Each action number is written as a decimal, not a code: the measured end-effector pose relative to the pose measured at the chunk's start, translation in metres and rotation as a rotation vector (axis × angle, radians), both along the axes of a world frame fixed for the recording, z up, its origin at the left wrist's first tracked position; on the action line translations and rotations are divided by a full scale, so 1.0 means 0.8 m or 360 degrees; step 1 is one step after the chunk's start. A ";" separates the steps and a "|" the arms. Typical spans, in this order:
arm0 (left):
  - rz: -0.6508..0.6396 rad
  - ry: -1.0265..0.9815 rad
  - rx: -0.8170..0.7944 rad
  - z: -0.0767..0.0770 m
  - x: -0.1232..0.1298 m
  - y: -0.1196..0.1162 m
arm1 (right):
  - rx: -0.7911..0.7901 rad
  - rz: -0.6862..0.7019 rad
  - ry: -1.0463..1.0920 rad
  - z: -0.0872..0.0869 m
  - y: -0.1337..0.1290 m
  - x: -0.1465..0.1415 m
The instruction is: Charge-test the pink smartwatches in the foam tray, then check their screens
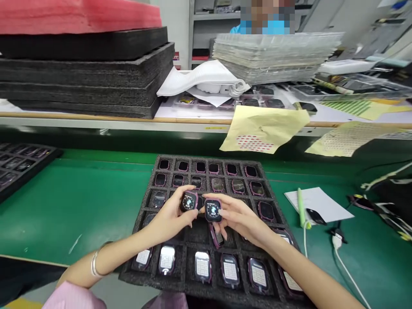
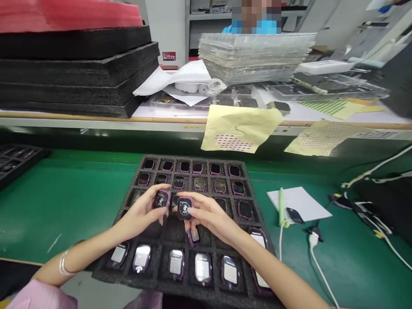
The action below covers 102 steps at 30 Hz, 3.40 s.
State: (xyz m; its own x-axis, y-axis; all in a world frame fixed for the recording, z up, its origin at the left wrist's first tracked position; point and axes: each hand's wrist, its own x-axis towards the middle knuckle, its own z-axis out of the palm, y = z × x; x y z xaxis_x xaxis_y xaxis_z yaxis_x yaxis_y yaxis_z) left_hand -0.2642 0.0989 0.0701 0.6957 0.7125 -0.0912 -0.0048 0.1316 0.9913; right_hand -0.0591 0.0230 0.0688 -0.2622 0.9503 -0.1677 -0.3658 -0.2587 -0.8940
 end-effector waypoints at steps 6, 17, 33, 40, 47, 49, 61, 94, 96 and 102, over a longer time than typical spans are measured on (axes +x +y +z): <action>0.0054 -0.0220 -0.0568 -0.003 -0.007 0.006 | 0.0018 -0.0125 -0.0226 -0.015 0.001 -0.008; 0.0028 -0.0237 -0.0353 -0.025 -0.009 0.003 | 0.0086 -0.0204 -0.0284 -0.018 -0.002 -0.011; 0.0114 0.0129 0.0222 -0.034 -0.013 -0.002 | 0.0074 0.0027 -0.0209 -0.017 0.001 -0.008; 0.0066 0.0204 0.0423 -0.032 -0.015 -0.007 | 0.0028 0.0011 -0.0195 -0.018 0.001 -0.011; 0.0156 0.0186 0.0451 -0.032 -0.015 -0.005 | 0.0018 0.0002 -0.0167 -0.016 0.001 -0.013; 0.0147 0.0207 0.0489 -0.032 -0.015 -0.005 | 0.0011 0.0025 -0.0183 -0.016 0.002 -0.012; 0.0138 0.0226 0.0500 -0.029 -0.017 -0.006 | -0.0004 0.0031 -0.0253 -0.015 -0.001 -0.012; 0.0327 0.0147 0.0467 -0.023 -0.027 -0.002 | 0.0111 -0.0104 -0.0226 -0.003 -0.006 -0.005; 0.0333 0.0137 0.0494 -0.024 -0.029 -0.002 | 0.0123 -0.0109 -0.0211 -0.002 -0.007 -0.005; 0.0236 0.0188 0.0358 -0.025 -0.029 -0.003 | 0.0068 -0.0031 -0.0227 -0.007 -0.004 -0.005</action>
State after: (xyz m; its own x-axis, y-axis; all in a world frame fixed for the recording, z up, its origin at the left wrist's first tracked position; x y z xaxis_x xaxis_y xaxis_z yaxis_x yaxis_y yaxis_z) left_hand -0.2871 0.0968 0.0503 0.5762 0.8173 0.0066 0.1094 -0.0852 0.9903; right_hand -0.0633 0.0199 0.0634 -0.2201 0.9620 -0.1615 -0.2391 -0.2137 -0.9472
